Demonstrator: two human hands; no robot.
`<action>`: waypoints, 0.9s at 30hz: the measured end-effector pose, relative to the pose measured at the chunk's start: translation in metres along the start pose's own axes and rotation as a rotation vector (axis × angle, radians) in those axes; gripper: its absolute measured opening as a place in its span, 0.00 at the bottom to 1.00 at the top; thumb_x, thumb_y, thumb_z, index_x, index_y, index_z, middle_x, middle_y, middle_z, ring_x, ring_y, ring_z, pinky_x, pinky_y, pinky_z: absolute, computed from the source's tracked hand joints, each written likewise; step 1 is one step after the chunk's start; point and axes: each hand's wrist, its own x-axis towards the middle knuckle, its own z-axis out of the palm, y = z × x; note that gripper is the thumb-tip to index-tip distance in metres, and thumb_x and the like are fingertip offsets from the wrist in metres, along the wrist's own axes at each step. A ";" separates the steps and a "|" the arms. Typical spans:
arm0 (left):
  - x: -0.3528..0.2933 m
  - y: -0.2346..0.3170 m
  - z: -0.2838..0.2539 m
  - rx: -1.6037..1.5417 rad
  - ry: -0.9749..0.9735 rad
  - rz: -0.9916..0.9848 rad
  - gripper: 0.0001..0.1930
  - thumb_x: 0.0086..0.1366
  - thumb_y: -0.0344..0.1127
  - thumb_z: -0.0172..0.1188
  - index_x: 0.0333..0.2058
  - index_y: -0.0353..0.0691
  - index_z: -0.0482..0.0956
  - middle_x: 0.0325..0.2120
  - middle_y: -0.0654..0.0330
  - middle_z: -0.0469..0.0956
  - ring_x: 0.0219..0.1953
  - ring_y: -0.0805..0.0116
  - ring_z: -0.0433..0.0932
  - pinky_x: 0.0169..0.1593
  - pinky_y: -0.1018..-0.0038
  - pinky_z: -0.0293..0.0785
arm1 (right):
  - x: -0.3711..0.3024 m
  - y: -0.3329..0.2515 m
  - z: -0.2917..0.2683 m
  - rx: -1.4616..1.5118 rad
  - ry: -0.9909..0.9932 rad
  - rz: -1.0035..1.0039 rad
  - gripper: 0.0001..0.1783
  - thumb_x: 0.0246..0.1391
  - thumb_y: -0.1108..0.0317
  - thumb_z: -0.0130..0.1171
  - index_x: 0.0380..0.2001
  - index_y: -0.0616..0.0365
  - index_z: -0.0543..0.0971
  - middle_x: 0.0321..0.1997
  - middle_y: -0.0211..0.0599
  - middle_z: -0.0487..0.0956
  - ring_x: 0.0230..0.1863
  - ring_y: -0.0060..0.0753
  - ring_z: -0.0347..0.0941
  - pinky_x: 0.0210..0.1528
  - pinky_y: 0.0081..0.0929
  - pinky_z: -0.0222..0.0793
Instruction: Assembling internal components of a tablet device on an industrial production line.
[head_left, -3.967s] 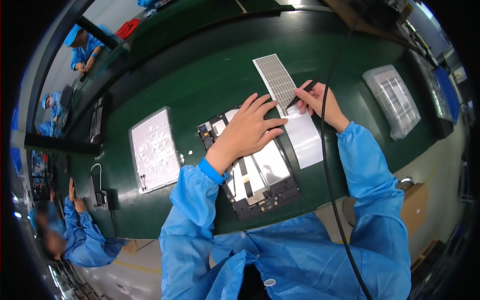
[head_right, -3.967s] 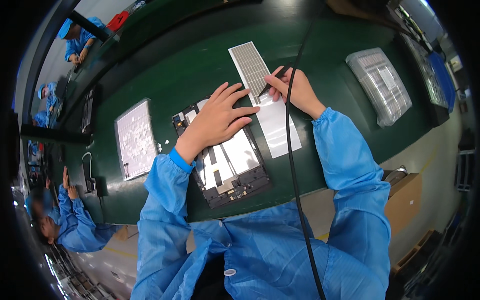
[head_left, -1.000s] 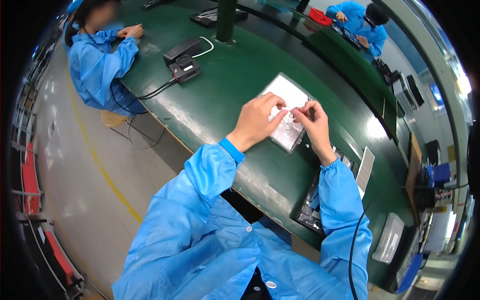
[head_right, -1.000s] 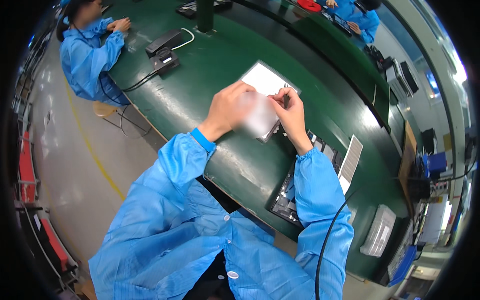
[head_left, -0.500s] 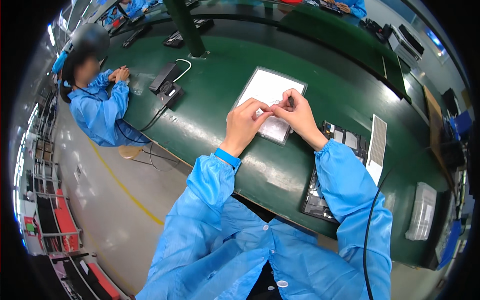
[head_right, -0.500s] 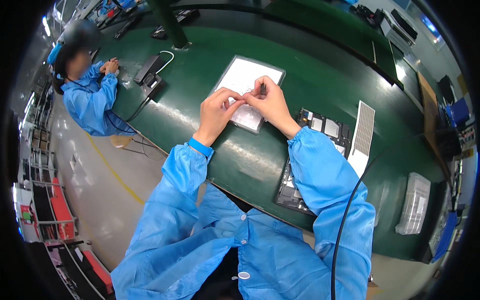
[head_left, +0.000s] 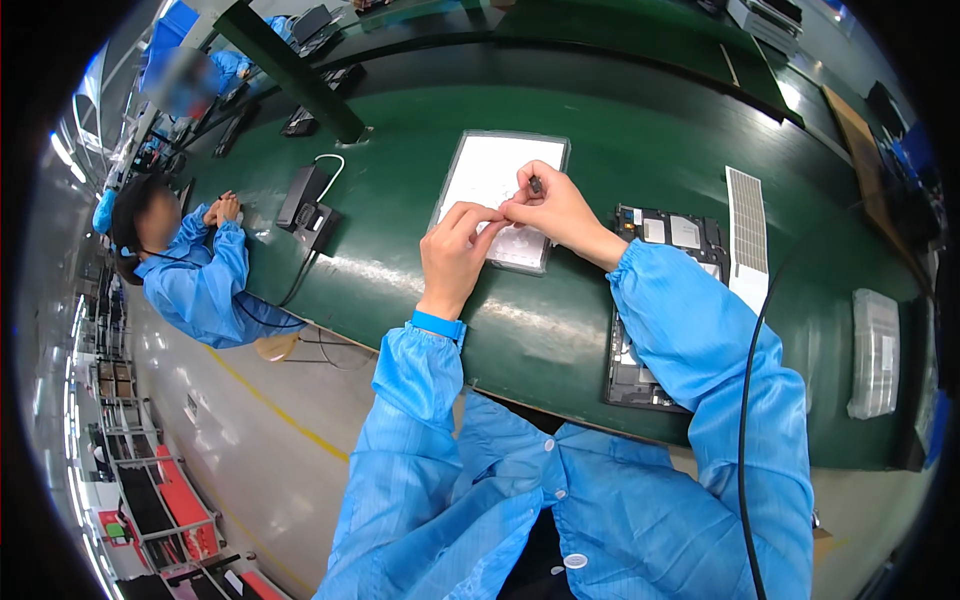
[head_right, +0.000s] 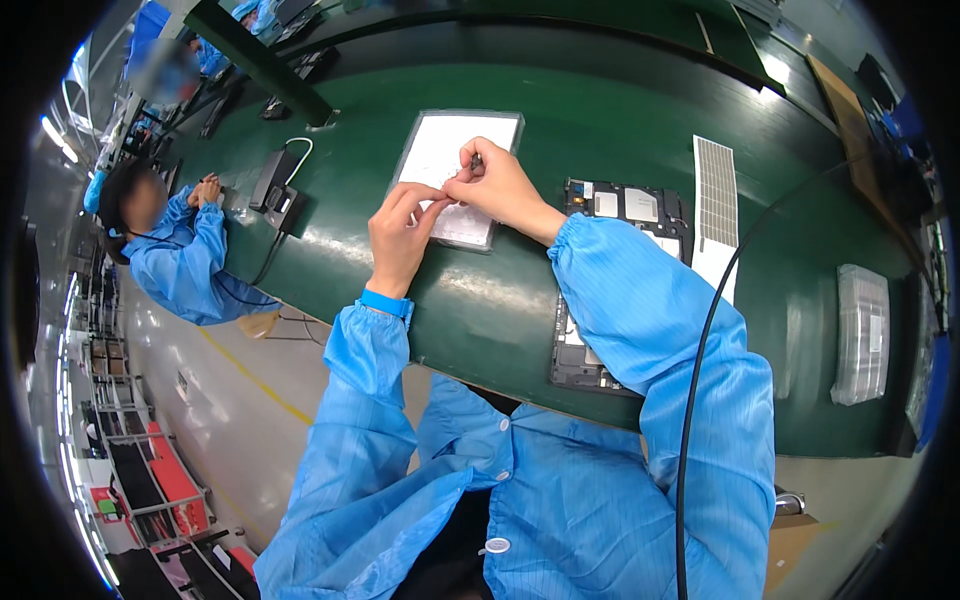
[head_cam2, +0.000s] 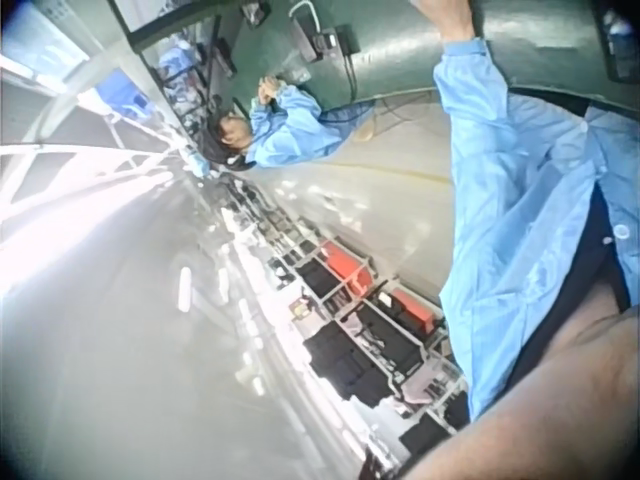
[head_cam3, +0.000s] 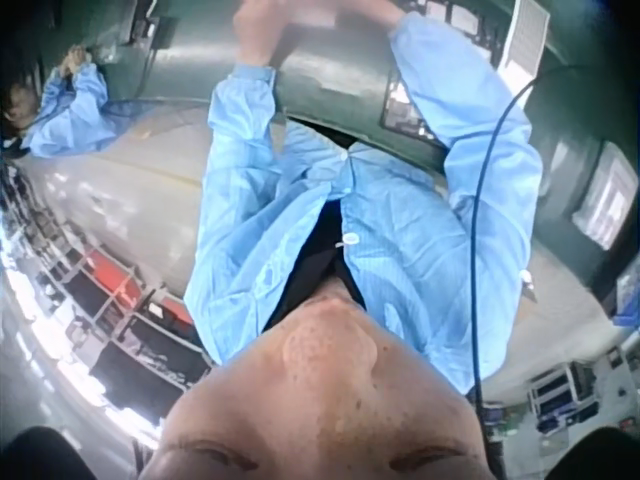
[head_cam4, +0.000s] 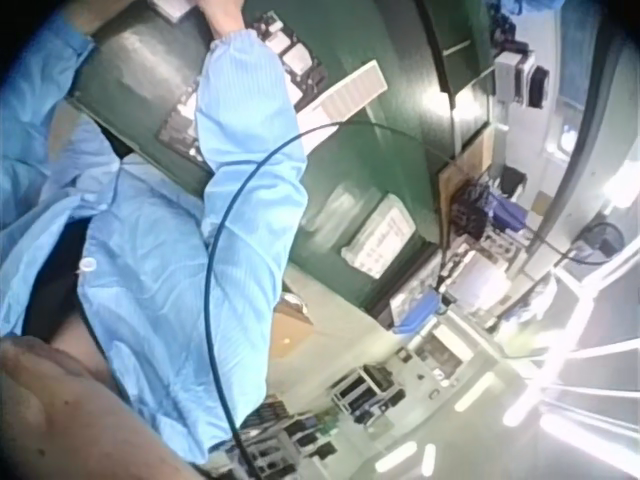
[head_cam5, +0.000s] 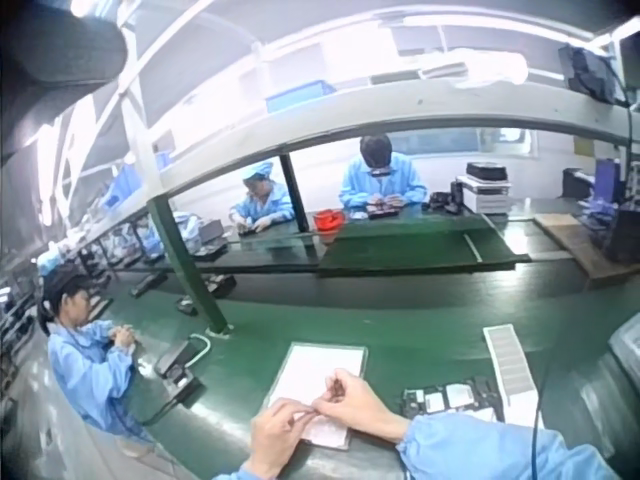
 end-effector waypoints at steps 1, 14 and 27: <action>0.000 0.000 0.000 -0.006 0.010 0.014 0.05 0.57 0.30 0.71 0.32 0.44 0.83 0.31 0.66 0.81 0.22 0.69 0.78 0.26 0.74 0.74 | 0.000 -0.001 0.000 0.008 -0.009 0.010 0.15 0.55 0.75 0.65 0.37 0.57 0.66 0.30 0.34 0.80 0.31 0.19 0.77 0.33 0.18 0.73; -0.005 0.003 0.004 -0.048 -0.026 -0.032 0.06 0.59 0.29 0.69 0.35 0.43 0.82 0.33 0.65 0.82 0.22 0.71 0.78 0.26 0.75 0.73 | 0.003 0.006 -0.001 0.106 -0.027 0.065 0.15 0.58 0.75 0.63 0.40 0.57 0.65 0.32 0.34 0.76 0.33 0.22 0.78 0.34 0.20 0.78; -0.009 -0.005 0.002 -0.165 -0.119 -0.180 0.06 0.61 0.26 0.67 0.35 0.36 0.79 0.31 0.62 0.80 0.24 0.73 0.77 0.29 0.75 0.71 | 0.007 0.003 -0.013 0.008 -0.220 0.029 0.19 0.54 0.68 0.67 0.40 0.59 0.67 0.31 0.32 0.78 0.34 0.19 0.74 0.36 0.21 0.72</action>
